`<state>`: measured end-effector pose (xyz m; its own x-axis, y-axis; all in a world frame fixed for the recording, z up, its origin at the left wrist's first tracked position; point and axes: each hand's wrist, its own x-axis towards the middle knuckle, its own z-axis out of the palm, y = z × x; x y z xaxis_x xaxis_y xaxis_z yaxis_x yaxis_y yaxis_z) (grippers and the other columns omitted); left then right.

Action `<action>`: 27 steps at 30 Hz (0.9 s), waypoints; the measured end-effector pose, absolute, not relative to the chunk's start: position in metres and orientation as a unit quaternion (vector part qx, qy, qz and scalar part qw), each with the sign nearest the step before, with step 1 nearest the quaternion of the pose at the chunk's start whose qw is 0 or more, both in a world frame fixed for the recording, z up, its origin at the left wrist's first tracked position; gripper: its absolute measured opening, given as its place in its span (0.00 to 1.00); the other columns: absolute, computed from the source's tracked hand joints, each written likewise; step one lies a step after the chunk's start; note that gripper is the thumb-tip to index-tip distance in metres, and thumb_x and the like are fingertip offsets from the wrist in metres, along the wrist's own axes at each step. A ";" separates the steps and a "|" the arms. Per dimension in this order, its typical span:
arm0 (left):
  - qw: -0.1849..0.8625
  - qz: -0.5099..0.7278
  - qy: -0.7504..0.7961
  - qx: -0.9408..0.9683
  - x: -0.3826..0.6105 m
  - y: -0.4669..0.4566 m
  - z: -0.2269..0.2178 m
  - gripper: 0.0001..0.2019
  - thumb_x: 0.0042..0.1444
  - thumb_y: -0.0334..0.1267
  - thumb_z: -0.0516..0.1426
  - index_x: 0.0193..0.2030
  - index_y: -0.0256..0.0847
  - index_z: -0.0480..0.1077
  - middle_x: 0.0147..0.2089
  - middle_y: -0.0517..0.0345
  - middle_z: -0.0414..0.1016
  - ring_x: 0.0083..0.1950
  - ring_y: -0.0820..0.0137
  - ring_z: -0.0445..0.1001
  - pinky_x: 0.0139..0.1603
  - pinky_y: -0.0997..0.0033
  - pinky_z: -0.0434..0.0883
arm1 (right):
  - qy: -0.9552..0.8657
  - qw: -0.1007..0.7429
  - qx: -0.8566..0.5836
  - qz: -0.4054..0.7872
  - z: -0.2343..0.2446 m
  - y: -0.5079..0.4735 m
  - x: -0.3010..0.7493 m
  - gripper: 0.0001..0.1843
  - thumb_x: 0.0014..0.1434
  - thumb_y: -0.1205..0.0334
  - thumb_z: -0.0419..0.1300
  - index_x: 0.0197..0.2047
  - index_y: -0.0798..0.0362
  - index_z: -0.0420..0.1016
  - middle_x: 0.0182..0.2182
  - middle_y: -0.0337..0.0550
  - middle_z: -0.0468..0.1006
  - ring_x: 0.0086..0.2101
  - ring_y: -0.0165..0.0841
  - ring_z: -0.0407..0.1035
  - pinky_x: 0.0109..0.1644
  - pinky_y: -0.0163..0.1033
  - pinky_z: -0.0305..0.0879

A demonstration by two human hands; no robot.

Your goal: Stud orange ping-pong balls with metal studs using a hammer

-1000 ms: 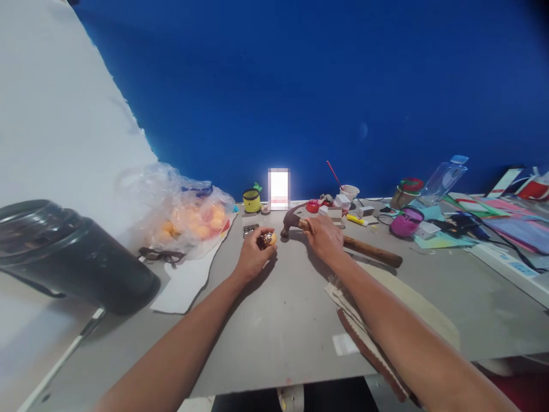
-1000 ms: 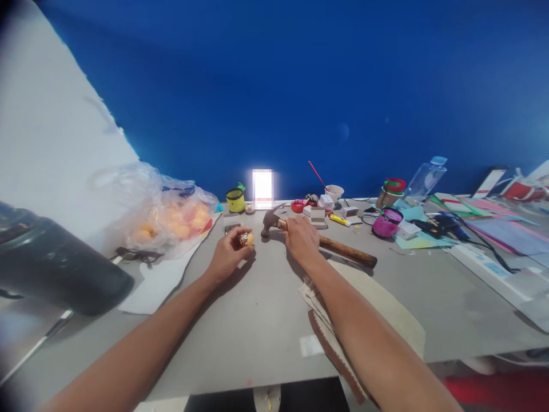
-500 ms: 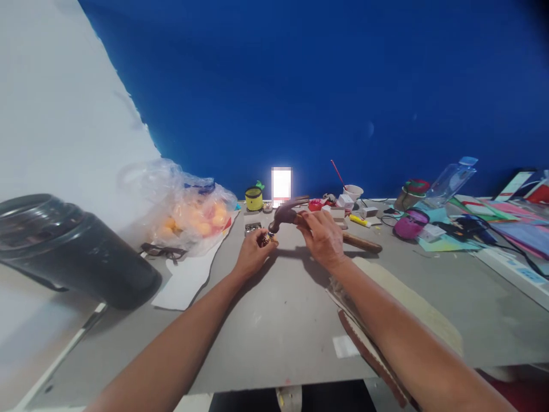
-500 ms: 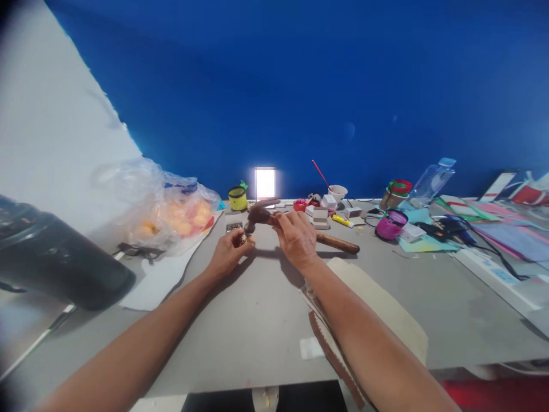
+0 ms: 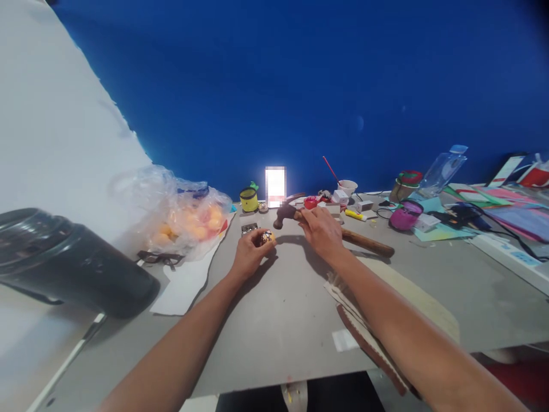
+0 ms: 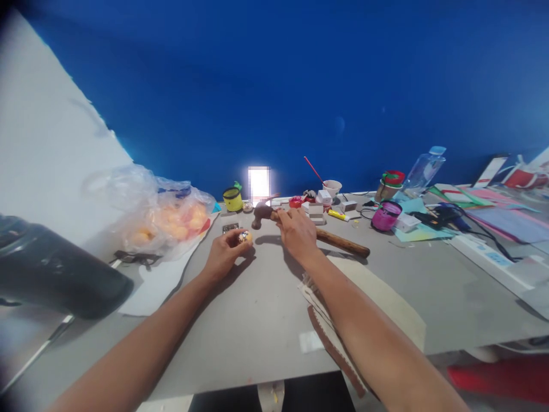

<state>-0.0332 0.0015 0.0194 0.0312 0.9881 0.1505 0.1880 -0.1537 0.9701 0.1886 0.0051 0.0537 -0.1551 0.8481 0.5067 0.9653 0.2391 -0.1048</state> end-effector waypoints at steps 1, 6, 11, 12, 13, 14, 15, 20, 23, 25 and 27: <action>0.408 0.483 0.503 0.589 -0.033 0.002 0.019 0.22 0.47 0.44 0.67 0.50 0.38 0.79 0.33 0.58 0.78 0.33 0.68 0.75 0.36 0.65 0.75 | -0.739 0.232 -0.623 -0.109 0.054 0.006 0.190 0.19 0.72 0.58 0.58 0.64 0.48 0.73 0.50 0.52 0.79 0.51 0.44 0.68 0.44 0.42 0.61; 0.287 0.456 0.518 0.664 -0.039 0.008 0.015 0.25 0.48 0.34 0.62 0.56 0.41 0.78 0.46 0.53 0.79 0.41 0.65 0.76 0.48 0.60 0.76 | -0.720 0.176 -0.672 -0.011 0.048 0.013 0.196 0.17 0.69 0.57 0.60 0.60 0.46 0.73 0.50 0.47 0.80 0.48 0.42 0.73 0.42 0.40 0.61; 0.211 0.378 0.526 0.732 -0.041 0.008 0.012 0.30 0.50 0.32 0.60 0.63 0.40 0.73 0.53 0.49 0.78 0.50 0.60 0.76 0.58 0.55 0.74 | -0.703 0.170 -0.690 0.033 0.039 0.021 0.200 0.12 0.68 0.56 0.60 0.54 0.44 0.76 0.48 0.43 0.82 0.48 0.41 0.74 0.43 0.40 0.61; 0.206 0.367 0.526 0.739 -0.041 0.008 0.011 0.30 0.51 0.32 0.60 0.64 0.40 0.72 0.53 0.49 0.78 0.50 0.60 0.76 0.58 0.55 0.74 | -0.701 0.171 -0.692 0.033 0.038 0.022 0.201 0.12 0.69 0.56 0.60 0.54 0.44 0.77 0.48 0.42 0.82 0.48 0.41 0.74 0.43 0.40 0.61; 0.202 0.358 0.524 0.746 -0.040 0.008 0.011 0.30 0.51 0.32 0.60 0.64 0.40 0.71 0.54 0.49 0.77 0.51 0.60 0.76 0.59 0.55 0.73 | -0.699 0.169 -0.694 0.032 0.037 0.022 0.201 0.12 0.69 0.56 0.59 0.54 0.44 0.77 0.48 0.43 0.82 0.48 0.41 0.74 0.44 0.40 0.61; 0.199 0.352 0.524 0.750 -0.040 0.008 0.011 0.31 0.51 0.32 0.60 0.64 0.39 0.71 0.55 0.48 0.77 0.52 0.59 0.76 0.59 0.55 0.73 | -0.699 0.165 -0.696 0.031 0.037 0.023 0.202 0.12 0.69 0.56 0.58 0.53 0.44 0.77 0.49 0.44 0.82 0.49 0.41 0.74 0.44 0.40 0.61; 0.197 0.348 0.523 0.753 -0.041 0.008 0.010 0.31 0.50 0.32 0.60 0.65 0.39 0.70 0.56 0.48 0.76 0.53 0.59 0.76 0.60 0.54 0.73 | -0.698 0.159 -0.698 0.031 0.036 0.023 0.202 0.12 0.70 0.55 0.58 0.53 0.45 0.78 0.49 0.45 0.82 0.50 0.41 0.74 0.45 0.40 0.61; 0.202 0.341 0.526 0.753 -0.043 0.010 0.006 0.35 0.48 0.35 0.63 0.67 0.39 0.67 0.61 0.45 0.72 0.60 0.56 0.73 0.63 0.53 0.72 | -0.709 0.124 -0.694 0.015 0.036 0.023 0.201 0.13 0.70 0.56 0.58 0.53 0.47 0.80 0.51 0.48 0.82 0.53 0.43 0.73 0.49 0.41 0.62; 0.197 0.349 0.527 0.750 -0.044 0.011 0.005 0.36 0.48 0.36 0.65 0.67 0.41 0.67 0.62 0.46 0.71 0.62 0.54 0.72 0.65 0.52 0.70 | -0.717 0.108 -0.688 -0.017 0.035 0.023 0.200 0.12 0.70 0.56 0.59 0.51 0.49 0.81 0.50 0.50 0.82 0.54 0.44 0.72 0.52 0.43 0.62; 0.195 0.352 0.532 0.745 -0.044 0.012 0.004 0.36 0.48 0.36 0.65 0.67 0.41 0.67 0.61 0.45 0.72 0.62 0.54 0.72 0.65 0.52 0.69 | -0.722 0.104 -0.684 -0.024 0.034 0.023 0.200 0.13 0.70 0.56 0.59 0.52 0.50 0.80 0.50 0.52 0.82 0.54 0.45 0.72 0.53 0.43 0.62; 0.202 0.354 0.540 0.736 -0.044 0.013 0.005 0.36 0.49 0.37 0.64 0.68 0.40 0.67 0.62 0.44 0.72 0.60 0.55 0.74 0.63 0.53 0.71 | -0.725 0.105 -0.681 -0.026 0.033 0.022 0.199 0.14 0.69 0.57 0.59 0.53 0.51 0.80 0.50 0.53 0.82 0.54 0.45 0.72 0.53 0.43 0.63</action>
<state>-0.0442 0.0129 0.0045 0.1665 0.9381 0.3036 0.6517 -0.3358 0.6800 0.1993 0.0221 0.0332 -0.0512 0.9808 0.1881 0.9918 0.0720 -0.1056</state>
